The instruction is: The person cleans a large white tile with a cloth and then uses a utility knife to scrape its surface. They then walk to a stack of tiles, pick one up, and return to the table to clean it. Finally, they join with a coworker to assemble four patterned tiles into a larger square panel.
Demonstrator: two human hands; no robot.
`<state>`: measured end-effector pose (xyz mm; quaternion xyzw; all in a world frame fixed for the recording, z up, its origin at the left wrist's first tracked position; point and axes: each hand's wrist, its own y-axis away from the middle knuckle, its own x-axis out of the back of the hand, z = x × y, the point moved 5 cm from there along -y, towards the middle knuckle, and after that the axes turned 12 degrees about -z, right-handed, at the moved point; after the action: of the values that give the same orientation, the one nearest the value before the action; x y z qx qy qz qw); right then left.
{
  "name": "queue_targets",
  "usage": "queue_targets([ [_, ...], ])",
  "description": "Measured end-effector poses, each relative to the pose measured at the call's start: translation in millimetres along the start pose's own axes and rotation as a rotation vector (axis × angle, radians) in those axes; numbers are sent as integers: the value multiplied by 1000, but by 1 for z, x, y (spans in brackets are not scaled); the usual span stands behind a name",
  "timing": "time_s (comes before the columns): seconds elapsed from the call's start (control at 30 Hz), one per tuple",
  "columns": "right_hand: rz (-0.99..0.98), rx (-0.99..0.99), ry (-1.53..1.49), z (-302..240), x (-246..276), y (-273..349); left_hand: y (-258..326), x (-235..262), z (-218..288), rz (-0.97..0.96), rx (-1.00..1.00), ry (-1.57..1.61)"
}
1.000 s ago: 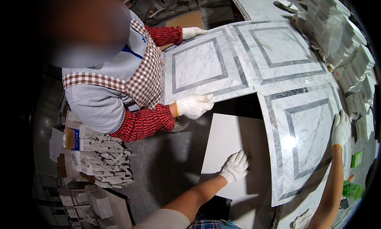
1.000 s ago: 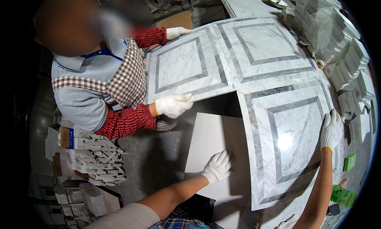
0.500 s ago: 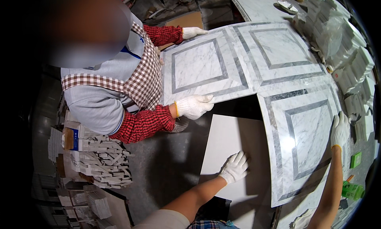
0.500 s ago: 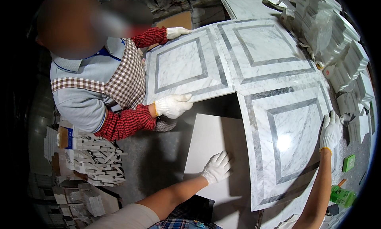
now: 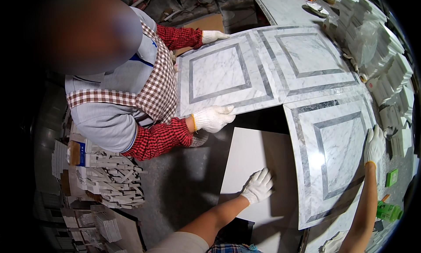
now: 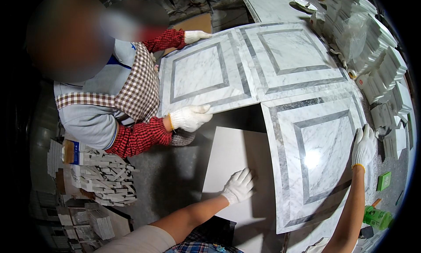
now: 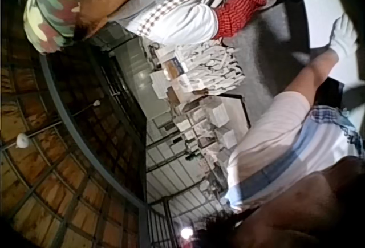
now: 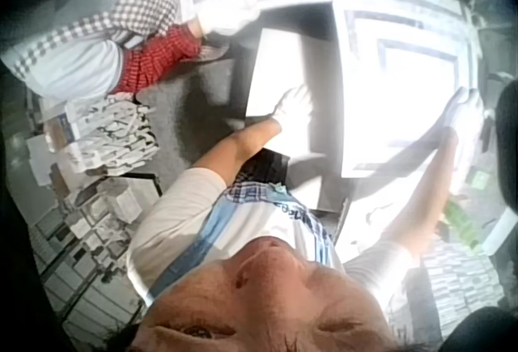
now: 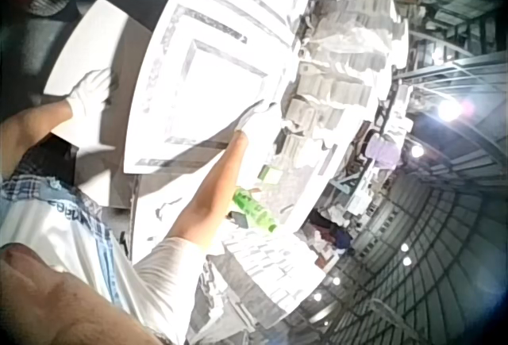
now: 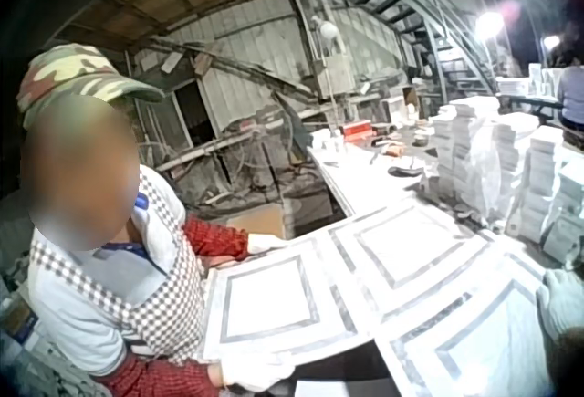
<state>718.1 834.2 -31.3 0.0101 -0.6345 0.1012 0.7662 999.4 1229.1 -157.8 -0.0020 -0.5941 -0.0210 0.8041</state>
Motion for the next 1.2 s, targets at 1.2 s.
queue_targets([
  [1.2,-22,4,-30,-4,7,2,0,-5,-1,-33,7,-5],
])
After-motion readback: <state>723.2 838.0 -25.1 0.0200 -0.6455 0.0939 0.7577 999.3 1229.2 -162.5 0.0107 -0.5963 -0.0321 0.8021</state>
